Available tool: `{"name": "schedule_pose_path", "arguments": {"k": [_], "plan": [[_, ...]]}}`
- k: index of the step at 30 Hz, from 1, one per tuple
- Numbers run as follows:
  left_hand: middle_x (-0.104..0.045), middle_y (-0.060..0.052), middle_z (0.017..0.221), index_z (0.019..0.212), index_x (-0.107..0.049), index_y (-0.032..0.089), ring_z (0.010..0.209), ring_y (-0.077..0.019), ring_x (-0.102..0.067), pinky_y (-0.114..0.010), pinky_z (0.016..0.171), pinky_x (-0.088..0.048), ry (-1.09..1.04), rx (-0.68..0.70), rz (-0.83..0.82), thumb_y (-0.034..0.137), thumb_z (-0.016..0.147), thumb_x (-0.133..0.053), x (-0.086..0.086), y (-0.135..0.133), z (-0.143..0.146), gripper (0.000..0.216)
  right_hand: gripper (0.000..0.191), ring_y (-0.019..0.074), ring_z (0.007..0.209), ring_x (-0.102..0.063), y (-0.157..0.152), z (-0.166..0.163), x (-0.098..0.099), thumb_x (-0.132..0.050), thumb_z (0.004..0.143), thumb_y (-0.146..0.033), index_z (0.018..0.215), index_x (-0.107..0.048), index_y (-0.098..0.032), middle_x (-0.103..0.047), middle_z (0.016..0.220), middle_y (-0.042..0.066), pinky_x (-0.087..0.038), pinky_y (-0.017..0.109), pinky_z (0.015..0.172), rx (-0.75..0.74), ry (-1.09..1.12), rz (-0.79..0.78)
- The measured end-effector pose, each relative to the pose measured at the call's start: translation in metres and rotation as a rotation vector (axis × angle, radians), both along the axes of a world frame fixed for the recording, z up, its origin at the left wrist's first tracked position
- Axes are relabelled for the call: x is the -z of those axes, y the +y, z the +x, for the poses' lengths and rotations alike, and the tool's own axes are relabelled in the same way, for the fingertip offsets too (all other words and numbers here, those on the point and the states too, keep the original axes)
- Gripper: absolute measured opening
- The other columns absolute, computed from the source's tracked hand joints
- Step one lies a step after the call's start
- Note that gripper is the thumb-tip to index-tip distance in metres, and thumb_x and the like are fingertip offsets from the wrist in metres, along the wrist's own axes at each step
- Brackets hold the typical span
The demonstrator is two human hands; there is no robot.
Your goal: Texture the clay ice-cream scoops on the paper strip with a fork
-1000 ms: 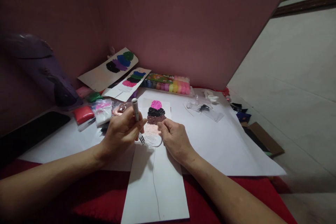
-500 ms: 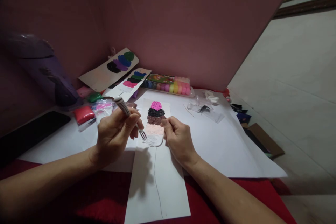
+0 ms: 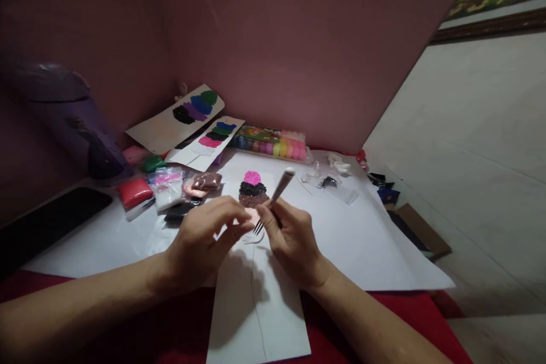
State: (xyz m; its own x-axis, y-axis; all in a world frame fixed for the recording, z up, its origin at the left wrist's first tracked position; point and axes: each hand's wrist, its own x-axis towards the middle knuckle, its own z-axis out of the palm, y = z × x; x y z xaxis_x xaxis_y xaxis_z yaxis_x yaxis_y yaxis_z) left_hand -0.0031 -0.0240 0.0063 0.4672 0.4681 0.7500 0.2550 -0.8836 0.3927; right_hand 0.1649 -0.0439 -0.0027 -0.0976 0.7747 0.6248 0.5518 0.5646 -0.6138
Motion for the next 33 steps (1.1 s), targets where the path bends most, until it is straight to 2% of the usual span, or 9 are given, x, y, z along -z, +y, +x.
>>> {"name": "schedule_pose_path", "arguments": {"k": [3, 5, 8, 12, 16, 21, 26, 33], "plan": [[-0.057, -0.001, 0.066, 0.068, -0.055, 0.015, 0.056, -0.0118, -0.051, -0.025, 0.049, -0.036, 0.387, 0.130, 0.098, 0.025, 0.087, -0.054, 0.005, -0.007, 0.000, 0.022, 0.026, 0.0099, 0.049, -0.046, 0.004, 0.002, 0.000, -0.051, 0.092, -0.030, 0.068, -0.052, -0.019, -0.049, 0.056, -0.004, -0.038, 0.022, 0.049, 0.137, 0.104, -0.089], [-0.061, -0.002, 0.077, 0.079, -0.059, 0.017, 0.061, -0.0152, -0.053, -0.027, 0.047, -0.035, 0.622, 0.189, 0.119, 0.034, 0.085, -0.056, 0.009, -0.014, 0.001, 0.019, 0.028, 0.0095, 0.047, -0.045, 0.006, 0.003, 0.002, -0.051, 0.092, -0.032, 0.067, -0.050, -0.019, -0.047, 0.053, -0.005, -0.037, 0.022, 0.047, 0.148, 0.140, -0.151], [-0.060, -0.004, 0.088, 0.088, -0.058, 0.018, 0.064, -0.0178, -0.053, -0.030, 0.044, -0.033, 0.791, 0.211, 0.167, 0.038, 0.085, -0.054, 0.013, -0.023, 0.001, 0.021, 0.021, 0.0098, 0.047, -0.048, 0.010, 0.004, 0.007, -0.055, 0.089, -0.032, 0.072, -0.051, -0.019, -0.050, 0.054, -0.005, -0.039, 0.021, 0.048, 0.143, 0.165, -0.216], [-0.058, -0.007, 0.093, 0.091, -0.057, 0.016, 0.065, -0.0176, -0.052, -0.030, 0.045, -0.036, 0.859, 0.210, 0.213, 0.030, 0.086, -0.053, 0.014, -0.026, 0.001, 0.015, 0.017, 0.0096, 0.049, -0.049, 0.012, 0.003, 0.012, -0.059, 0.083, -0.027, 0.071, -0.050, -0.019, -0.051, 0.056, -0.005, -0.040, 0.021, 0.048, 0.180, 0.174, -0.249], [-0.057, -0.010, 0.093, 0.094, -0.056, 0.013, 0.065, -0.0156, -0.052, -0.028, 0.046, -0.038, 0.894, 0.206, 0.204, 0.028, 0.085, -0.055, 0.014, -0.026, 0.002, 0.017, 0.017, 0.0073, 0.044, -0.039, 0.012, 0.001, 0.014, -0.058, 0.078, -0.020, 0.069, -0.044, -0.021, -0.043, 0.051, -0.008, -0.035, 0.019, 0.043, 0.203, 0.185, -0.269], [-0.057, -0.009, 0.092, 0.092, -0.057, 0.013, 0.066, -0.0160, -0.053, -0.028, 0.048, -0.039, 0.876, 0.208, 0.192, 0.030, 0.086, -0.055, 0.017, -0.025, 0.001, 0.018, 0.017, 0.0068, 0.043, -0.041, 0.010, -0.001, 0.016, -0.055, 0.076, -0.014, 0.069, -0.041, -0.022, -0.043, 0.051, -0.009, -0.036, 0.018, 0.041, 0.142, 0.195, -0.317], [-0.058, -0.008, 0.087, 0.090, -0.057, 0.014, 0.064, -0.0155, -0.054, -0.029, 0.048, -0.039, 0.854, 0.243, 0.190, 0.025, 0.085, -0.055, 0.018, -0.023, 0.000, 0.012, 0.016, 0.0069, 0.043, -0.042, 0.013, 0.005, 0.018, -0.052, 0.073, -0.009, 0.070, -0.041, -0.022, -0.045, 0.052, -0.009, -0.037, 0.018, 0.042, 0.077, 0.069, -0.321], [-0.058, -0.008, 0.086, 0.090, -0.057, 0.013, 0.064, -0.0153, -0.054, -0.029, 0.048, -0.038, 0.827, 0.256, 0.167, 0.028, 0.086, -0.054, 0.017, -0.022, 0.000, 0.015, 0.015, 0.0074, 0.048, -0.043, 0.020, 0.018, 0.017, -0.046, 0.068, -0.006, 0.071, -0.044, -0.020, -0.048, 0.057, -0.007, -0.037, 0.019, 0.046, -0.061, -0.044, -0.328]]}}
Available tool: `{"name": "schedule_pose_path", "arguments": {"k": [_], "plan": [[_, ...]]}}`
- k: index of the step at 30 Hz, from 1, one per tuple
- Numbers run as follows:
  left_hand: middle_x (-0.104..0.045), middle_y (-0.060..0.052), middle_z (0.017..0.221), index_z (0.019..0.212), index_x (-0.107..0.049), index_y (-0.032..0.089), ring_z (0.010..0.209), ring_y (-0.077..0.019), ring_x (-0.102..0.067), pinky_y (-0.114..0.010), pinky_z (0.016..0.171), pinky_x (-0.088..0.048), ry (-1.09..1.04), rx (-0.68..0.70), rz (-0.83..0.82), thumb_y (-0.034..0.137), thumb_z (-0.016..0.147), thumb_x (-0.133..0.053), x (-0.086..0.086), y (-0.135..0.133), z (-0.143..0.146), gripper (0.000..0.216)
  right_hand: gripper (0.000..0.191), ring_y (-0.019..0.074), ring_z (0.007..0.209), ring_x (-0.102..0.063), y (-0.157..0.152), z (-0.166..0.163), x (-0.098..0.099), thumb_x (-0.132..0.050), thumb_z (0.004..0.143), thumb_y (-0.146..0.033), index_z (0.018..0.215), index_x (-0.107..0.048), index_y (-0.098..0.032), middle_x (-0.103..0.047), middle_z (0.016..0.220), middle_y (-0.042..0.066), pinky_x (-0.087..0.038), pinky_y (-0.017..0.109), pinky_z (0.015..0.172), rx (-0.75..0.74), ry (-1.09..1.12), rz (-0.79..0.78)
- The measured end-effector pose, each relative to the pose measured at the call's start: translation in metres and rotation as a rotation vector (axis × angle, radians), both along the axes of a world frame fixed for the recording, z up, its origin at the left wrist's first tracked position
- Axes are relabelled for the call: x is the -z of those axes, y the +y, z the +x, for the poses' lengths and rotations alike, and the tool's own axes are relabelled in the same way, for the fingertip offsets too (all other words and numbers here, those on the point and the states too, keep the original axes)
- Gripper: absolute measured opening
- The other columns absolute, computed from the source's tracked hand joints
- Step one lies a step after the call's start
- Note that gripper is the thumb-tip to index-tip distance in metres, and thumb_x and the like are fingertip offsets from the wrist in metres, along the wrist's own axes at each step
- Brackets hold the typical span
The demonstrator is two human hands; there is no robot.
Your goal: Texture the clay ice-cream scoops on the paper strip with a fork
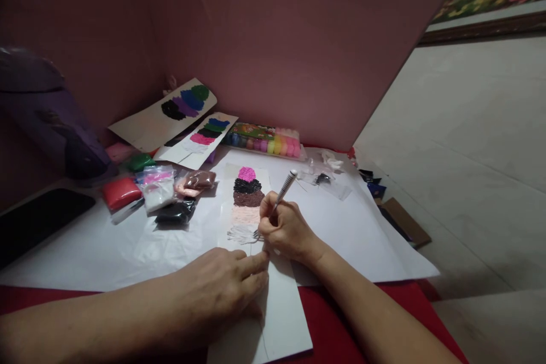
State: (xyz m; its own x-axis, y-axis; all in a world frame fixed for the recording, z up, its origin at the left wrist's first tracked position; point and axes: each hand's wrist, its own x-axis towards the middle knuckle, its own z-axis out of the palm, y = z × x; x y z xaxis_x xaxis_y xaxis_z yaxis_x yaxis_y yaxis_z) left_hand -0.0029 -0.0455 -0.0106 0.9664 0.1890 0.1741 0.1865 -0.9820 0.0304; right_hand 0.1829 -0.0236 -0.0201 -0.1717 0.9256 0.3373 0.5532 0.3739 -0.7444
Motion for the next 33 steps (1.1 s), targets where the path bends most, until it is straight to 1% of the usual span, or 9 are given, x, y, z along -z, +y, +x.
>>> {"name": "schedule_pose_path", "arguments": {"k": [5, 10, 15, 20, 24, 26, 30, 33], "plan": [[-0.058, -0.005, 0.084, 0.087, -0.056, 0.014, 0.061, -0.0145, -0.053, -0.029, 0.047, -0.036, -0.017, -0.002, -0.027, 0.025, 0.087, -0.052, -0.004, 0.000, 0.000, 0.012, 0.015, 0.0075, 0.048, -0.039, 0.003, 0.004, -0.003, -0.045, 0.065, -0.006, 0.069, -0.044, -0.020, -0.044, 0.056, -0.007, -0.033, 0.019, 0.046, -0.024, -0.015, -0.007], [-0.057, -0.004, 0.084, 0.086, -0.055, 0.015, 0.059, -0.0141, -0.051, -0.030, 0.045, -0.032, -0.048, 0.001, -0.008, 0.024, 0.085, -0.055, -0.005, 0.000, 0.000, 0.010, 0.016, 0.0073, 0.048, -0.036, 0.004, 0.009, -0.006, -0.046, 0.064, -0.006, 0.071, -0.046, -0.020, -0.043, 0.056, -0.007, -0.030, 0.019, 0.045, -0.049, 0.013, -0.045], [-0.057, -0.006, 0.084, 0.088, -0.055, 0.014, 0.061, -0.0137, -0.052, -0.027, 0.048, -0.036, -0.013, 0.010, -0.022, 0.024, 0.087, -0.052, -0.006, 0.000, 0.000, 0.011, 0.014, 0.0072, 0.046, -0.035, 0.007, 0.015, -0.006, -0.046, 0.066, -0.007, 0.072, -0.046, -0.020, -0.040, 0.055, -0.008, -0.028, 0.019, 0.044, -0.045, 0.013, -0.070], [-0.057, -0.007, 0.087, 0.089, -0.056, 0.014, 0.063, -0.0137, -0.053, -0.026, 0.051, -0.038, 0.005, 0.008, -0.035, 0.026, 0.089, -0.051, -0.006, 0.000, 0.000, 0.013, 0.012, 0.0078, 0.046, -0.036, 0.009, 0.018, -0.007, -0.046, 0.067, -0.008, 0.071, -0.047, -0.019, -0.041, 0.055, -0.008, -0.029, 0.020, 0.044, -0.001, 0.023, -0.043], [-0.057, -0.007, 0.086, 0.088, -0.056, 0.014, 0.064, -0.0134, -0.054, -0.026, 0.052, -0.039, -0.019, 0.005, -0.042, 0.025, 0.088, -0.051, -0.004, 0.001, 0.000, 0.012, 0.010, 0.0093, 0.050, -0.040, 0.006, 0.014, -0.007, -0.047, 0.070, -0.009, 0.069, -0.048, -0.019, -0.044, 0.057, -0.006, -0.032, 0.021, 0.048, 0.075, 0.042, 0.063], [-0.057, -0.007, 0.085, 0.088, -0.056, 0.014, 0.063, -0.0131, -0.054, -0.026, 0.052, -0.039, -0.033, 0.008, -0.048, 0.025, 0.088, -0.051, -0.003, 0.001, 0.000, 0.012, 0.009, 0.0096, 0.051, -0.041, 0.004, 0.010, -0.005, -0.047, 0.072, -0.010, 0.071, -0.049, -0.019, -0.046, 0.058, -0.005, -0.033, 0.022, 0.048, 0.090, 0.066, 0.084], [-0.058, -0.006, 0.085, 0.089, -0.057, 0.014, 0.062, -0.0126, -0.054, -0.026, 0.050, -0.038, -0.048, 0.019, -0.050, 0.022, 0.086, -0.052, -0.001, 0.002, 0.000, 0.009, 0.006, 0.0084, 0.043, -0.039, -0.001, 0.000, 0.001, -0.048, 0.078, -0.015, 0.078, -0.051, -0.020, -0.044, 0.054, -0.007, -0.029, 0.021, 0.042, 0.078, 0.102, 0.004], [-0.058, -0.006, 0.085, 0.087, -0.057, 0.014, 0.061, -0.0126, -0.054, -0.026, 0.050, -0.038, -0.060, 0.018, -0.039, 0.021, 0.085, -0.053, 0.000, 0.002, 0.000, 0.008, 0.005, 0.0079, 0.042, -0.039, -0.001, -0.004, 0.005, -0.049, 0.081, -0.017, 0.082, -0.052, -0.020, -0.046, 0.054, -0.008, -0.030, 0.020, 0.042, 0.075, 0.101, -0.016]]}}
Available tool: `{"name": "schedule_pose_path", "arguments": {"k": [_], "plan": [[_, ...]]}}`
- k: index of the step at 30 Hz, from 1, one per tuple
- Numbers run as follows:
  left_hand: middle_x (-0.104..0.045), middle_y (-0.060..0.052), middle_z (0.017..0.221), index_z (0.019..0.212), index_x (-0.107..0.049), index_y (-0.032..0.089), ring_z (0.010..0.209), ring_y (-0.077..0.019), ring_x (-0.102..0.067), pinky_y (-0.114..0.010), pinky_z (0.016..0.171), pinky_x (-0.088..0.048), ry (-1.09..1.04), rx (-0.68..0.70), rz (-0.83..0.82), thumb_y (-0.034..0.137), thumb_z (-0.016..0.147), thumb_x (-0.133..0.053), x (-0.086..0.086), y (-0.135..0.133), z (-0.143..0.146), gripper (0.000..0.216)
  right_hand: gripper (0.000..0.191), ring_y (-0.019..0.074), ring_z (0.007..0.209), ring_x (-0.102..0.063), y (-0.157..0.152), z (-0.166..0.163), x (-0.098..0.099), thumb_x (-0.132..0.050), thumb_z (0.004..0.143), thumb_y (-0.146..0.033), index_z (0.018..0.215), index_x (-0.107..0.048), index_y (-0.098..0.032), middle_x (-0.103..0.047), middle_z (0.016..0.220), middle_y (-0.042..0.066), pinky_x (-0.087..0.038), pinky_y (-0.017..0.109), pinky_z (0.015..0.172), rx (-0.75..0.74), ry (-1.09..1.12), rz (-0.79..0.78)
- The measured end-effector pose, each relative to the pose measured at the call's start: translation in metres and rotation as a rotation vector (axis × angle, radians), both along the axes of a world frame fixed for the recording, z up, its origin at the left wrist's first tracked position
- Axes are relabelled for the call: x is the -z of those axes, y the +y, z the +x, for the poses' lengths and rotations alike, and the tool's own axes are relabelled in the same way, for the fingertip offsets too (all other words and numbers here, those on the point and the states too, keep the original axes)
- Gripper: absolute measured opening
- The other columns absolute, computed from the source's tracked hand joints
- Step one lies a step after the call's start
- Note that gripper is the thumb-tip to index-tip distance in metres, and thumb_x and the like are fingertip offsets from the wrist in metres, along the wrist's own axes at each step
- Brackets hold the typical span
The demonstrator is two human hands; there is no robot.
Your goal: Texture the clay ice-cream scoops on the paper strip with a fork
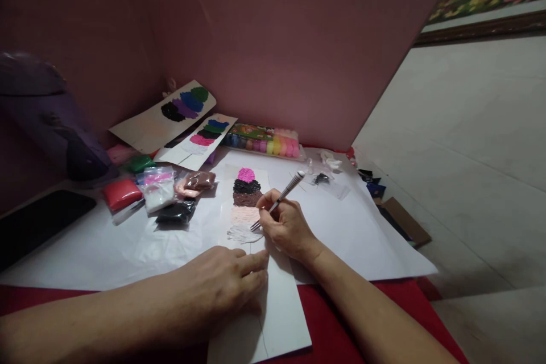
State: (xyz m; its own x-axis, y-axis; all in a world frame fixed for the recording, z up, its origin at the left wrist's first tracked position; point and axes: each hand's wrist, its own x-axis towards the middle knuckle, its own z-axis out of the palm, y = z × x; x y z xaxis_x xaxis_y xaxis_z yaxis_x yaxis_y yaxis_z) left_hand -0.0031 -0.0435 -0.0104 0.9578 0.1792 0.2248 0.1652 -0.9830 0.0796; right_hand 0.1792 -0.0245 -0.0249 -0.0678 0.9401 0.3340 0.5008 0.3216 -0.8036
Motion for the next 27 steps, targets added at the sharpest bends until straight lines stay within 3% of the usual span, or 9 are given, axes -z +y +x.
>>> {"name": "schedule_pose_path", "arguments": {"k": [10, 22, 27], "plan": [[-0.057, -0.006, 0.082, 0.085, -0.057, 0.014, 0.062, -0.0129, -0.053, -0.027, 0.051, -0.039, 0.031, 0.002, -0.008, 0.021, 0.087, -0.052, -0.003, -0.001, 0.001, 0.009, 0.013, 0.0094, 0.053, -0.044, 0.007, 0.007, -0.005, -0.046, 0.075, -0.011, 0.079, -0.056, -0.018, -0.050, 0.063, -0.004, -0.036, 0.022, 0.050, -0.053, -0.087, -0.003], [-0.058, -0.006, 0.084, 0.086, -0.058, 0.014, 0.061, -0.0127, -0.053, -0.026, 0.052, -0.040, 0.036, -0.008, -0.025, 0.021, 0.088, -0.052, -0.005, -0.002, 0.000, 0.010, 0.014, 0.0079, 0.047, -0.034, 0.010, 0.021, -0.014, -0.045, 0.070, -0.010, 0.073, -0.056, -0.018, -0.042, 0.055, -0.007, -0.027, 0.020, 0.045, -0.127, -0.149, -0.031], [-0.059, -0.006, 0.084, 0.086, -0.058, 0.014, 0.060, -0.0130, -0.053, -0.027, 0.050, -0.037, 0.024, -0.001, -0.027, 0.023, 0.088, -0.052, -0.006, -0.001, 0.000, 0.011, 0.013, 0.0088, 0.049, -0.038, 0.012, 0.027, -0.017, -0.045, 0.068, -0.010, 0.070, -0.055, -0.017, -0.045, 0.055, -0.005, -0.031, 0.021, 0.047, -0.110, -0.189, -0.023]]}}
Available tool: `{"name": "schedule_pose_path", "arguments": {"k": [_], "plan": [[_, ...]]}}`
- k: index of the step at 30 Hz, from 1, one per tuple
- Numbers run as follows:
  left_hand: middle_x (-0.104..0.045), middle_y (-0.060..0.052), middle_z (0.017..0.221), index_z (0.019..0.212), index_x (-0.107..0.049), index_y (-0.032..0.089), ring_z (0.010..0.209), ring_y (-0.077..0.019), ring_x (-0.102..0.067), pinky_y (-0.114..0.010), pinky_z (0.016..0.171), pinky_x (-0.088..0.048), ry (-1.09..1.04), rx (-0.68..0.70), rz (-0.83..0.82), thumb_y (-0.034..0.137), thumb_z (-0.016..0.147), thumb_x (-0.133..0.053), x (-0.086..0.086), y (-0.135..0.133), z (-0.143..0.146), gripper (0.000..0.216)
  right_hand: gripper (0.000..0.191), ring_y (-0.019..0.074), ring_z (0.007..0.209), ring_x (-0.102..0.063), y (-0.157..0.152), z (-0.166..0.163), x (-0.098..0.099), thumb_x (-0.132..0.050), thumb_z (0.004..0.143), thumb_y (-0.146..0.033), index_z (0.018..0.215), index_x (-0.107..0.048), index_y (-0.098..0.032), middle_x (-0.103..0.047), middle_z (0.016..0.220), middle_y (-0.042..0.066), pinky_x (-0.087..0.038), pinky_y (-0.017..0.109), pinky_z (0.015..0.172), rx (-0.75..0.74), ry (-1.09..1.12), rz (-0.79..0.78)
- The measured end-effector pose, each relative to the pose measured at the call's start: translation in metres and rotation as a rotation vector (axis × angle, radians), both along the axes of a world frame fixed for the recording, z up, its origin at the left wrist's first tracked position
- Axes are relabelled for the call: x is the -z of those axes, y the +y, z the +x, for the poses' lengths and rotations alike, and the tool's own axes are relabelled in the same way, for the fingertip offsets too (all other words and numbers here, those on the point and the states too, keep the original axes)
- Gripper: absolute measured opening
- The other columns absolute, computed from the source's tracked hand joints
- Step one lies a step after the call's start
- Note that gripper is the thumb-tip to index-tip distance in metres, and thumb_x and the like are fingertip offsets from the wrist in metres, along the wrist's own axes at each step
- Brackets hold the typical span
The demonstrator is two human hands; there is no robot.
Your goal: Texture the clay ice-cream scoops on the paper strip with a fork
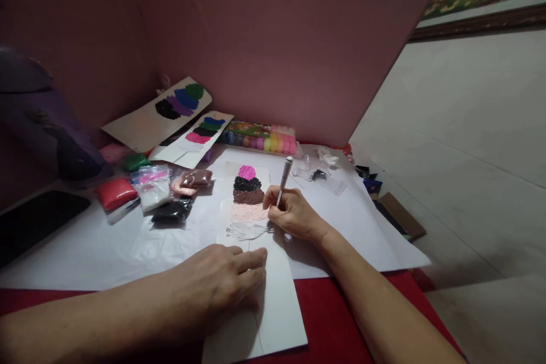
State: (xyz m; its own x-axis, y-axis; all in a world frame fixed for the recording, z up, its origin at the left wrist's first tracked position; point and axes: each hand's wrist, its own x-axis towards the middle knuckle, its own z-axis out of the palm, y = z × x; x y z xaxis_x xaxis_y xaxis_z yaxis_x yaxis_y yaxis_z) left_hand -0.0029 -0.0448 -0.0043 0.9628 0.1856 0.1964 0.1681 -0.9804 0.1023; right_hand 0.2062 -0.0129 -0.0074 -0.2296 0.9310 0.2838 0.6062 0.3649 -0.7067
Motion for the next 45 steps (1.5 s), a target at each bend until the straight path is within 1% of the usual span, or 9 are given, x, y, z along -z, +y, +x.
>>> {"name": "schedule_pose_path", "arguments": {"k": [6, 11, 14, 20, 24, 27, 32, 37, 45], "plan": [[-0.059, -0.007, 0.084, 0.087, -0.059, 0.014, 0.060, -0.0124, -0.052, -0.026, 0.050, -0.037, -0.008, 0.009, -0.003, 0.022, 0.086, -0.054, 0.002, 0.000, 0.000, 0.009, 0.014, 0.0087, 0.046, -0.037, 0.002, 0.007, -0.002, -0.044, 0.067, -0.008, 0.066, -0.054, -0.018, -0.043, 0.051, -0.006, -0.029, 0.021, 0.045, 0.072, -0.018, 0.031], [-0.058, -0.007, 0.085, 0.087, -0.058, 0.014, 0.060, -0.0120, -0.052, -0.026, 0.053, -0.039, -0.006, -0.002, -0.019, 0.021, 0.087, -0.052, 0.003, 0.000, 0.000, 0.010, 0.012, 0.0082, 0.046, -0.041, -0.001, 0.001, 0.000, -0.046, 0.068, -0.010, 0.068, -0.055, -0.017, -0.047, 0.054, -0.006, -0.031, 0.021, 0.044, 0.127, 0.162, 0.057], [-0.057, -0.006, 0.085, 0.085, -0.058, 0.014, 0.061, -0.0120, -0.052, -0.026, 0.053, -0.040, 0.018, 0.002, -0.021, 0.021, 0.087, -0.052, 0.002, 0.000, 0.000, 0.009, 0.010, 0.0082, 0.046, -0.042, -0.004, -0.006, 0.004, -0.047, 0.071, -0.012, 0.070, -0.056, -0.018, -0.047, 0.054, -0.006, -0.032, 0.021, 0.044, 0.125, 0.221, 0.073], [-0.057, -0.005, 0.083, 0.085, -0.057, 0.015, 0.061, -0.0129, -0.051, -0.028, 0.051, -0.039, 0.023, 0.004, 0.003, 0.022, 0.088, -0.051, -0.001, 0.000, 0.000, 0.011, 0.008, 0.0086, 0.049, -0.044, -0.007, -0.017, 0.010, -0.051, 0.079, -0.015, 0.079, -0.058, -0.017, -0.054, 0.062, -0.003, -0.033, 0.021, 0.044, 0.103, 0.188, 0.076], [-0.056, -0.005, 0.081, 0.084, -0.058, 0.014, 0.058, -0.0120, -0.051, -0.027, 0.050, -0.038, -0.005, 0.008, 0.001, 0.022, 0.087, -0.052, 0.002, 0.000, 0.000, 0.010, 0.007, 0.0076, 0.047, -0.042, -0.008, -0.020, 0.012, -0.053, 0.083, -0.020, 0.084, -0.059, -0.017, -0.052, 0.062, -0.004, -0.033, 0.020, 0.042, 0.096, 0.223, 0.047], [-0.056, -0.005, 0.079, 0.082, -0.058, 0.014, 0.057, -0.0117, -0.051, -0.028, 0.049, -0.037, -0.023, 0.013, 0.006, 0.020, 0.086, -0.052, 0.003, 0.001, 0.000, 0.009, 0.007, 0.0066, 0.046, -0.042, -0.007, -0.021, 0.014, -0.053, 0.084, -0.020, 0.084, -0.059, -0.018, -0.052, 0.061, -0.005, -0.033, 0.020, 0.043, 0.082, 0.173, 0.029], [-0.058, -0.006, 0.080, 0.084, -0.058, 0.014, 0.058, -0.0121, -0.050, -0.027, 0.049, -0.036, 0.006, 0.019, 0.009, 0.019, 0.085, -0.052, 0.003, 0.002, 0.000, 0.008, 0.011, 0.0071, 0.049, -0.045, -0.004, -0.020, 0.015, -0.051, 0.081, -0.015, 0.081, -0.061, -0.018, -0.054, 0.064, -0.004, -0.036, 0.020, 0.047, 0.068, 0.119, 0.027], [-0.058, -0.006, 0.080, 0.084, -0.058, 0.014, 0.059, -0.0121, -0.051, -0.027, 0.049, -0.037, -0.025, 0.019, -0.001, 0.019, 0.085, -0.053, 0.004, 0.001, 0.000, 0.008, 0.014, 0.0080, 0.052, -0.047, -0.002, -0.015, 0.014, -0.049, 0.076, -0.010, 0.077, -0.062, -0.017, -0.056, 0.064, -0.003, -0.039, 0.020, 0.051, 0.056, 0.101, 0.047], [-0.057, -0.004, 0.082, 0.083, -0.058, 0.015, 0.058, -0.0131, -0.051, -0.030, 0.046, -0.033, -0.022, 0.026, 0.045, 0.021, 0.086, -0.054, 0.003, 0.001, 0.000, 0.007, 0.014, 0.0075, 0.044, -0.039, 0.002, -0.007, 0.010, -0.046, 0.073, -0.011, 0.075, -0.059, -0.017, -0.047, 0.053, -0.006, -0.030, 0.020, 0.043, 0.017, 0.079, -0.012]]}}
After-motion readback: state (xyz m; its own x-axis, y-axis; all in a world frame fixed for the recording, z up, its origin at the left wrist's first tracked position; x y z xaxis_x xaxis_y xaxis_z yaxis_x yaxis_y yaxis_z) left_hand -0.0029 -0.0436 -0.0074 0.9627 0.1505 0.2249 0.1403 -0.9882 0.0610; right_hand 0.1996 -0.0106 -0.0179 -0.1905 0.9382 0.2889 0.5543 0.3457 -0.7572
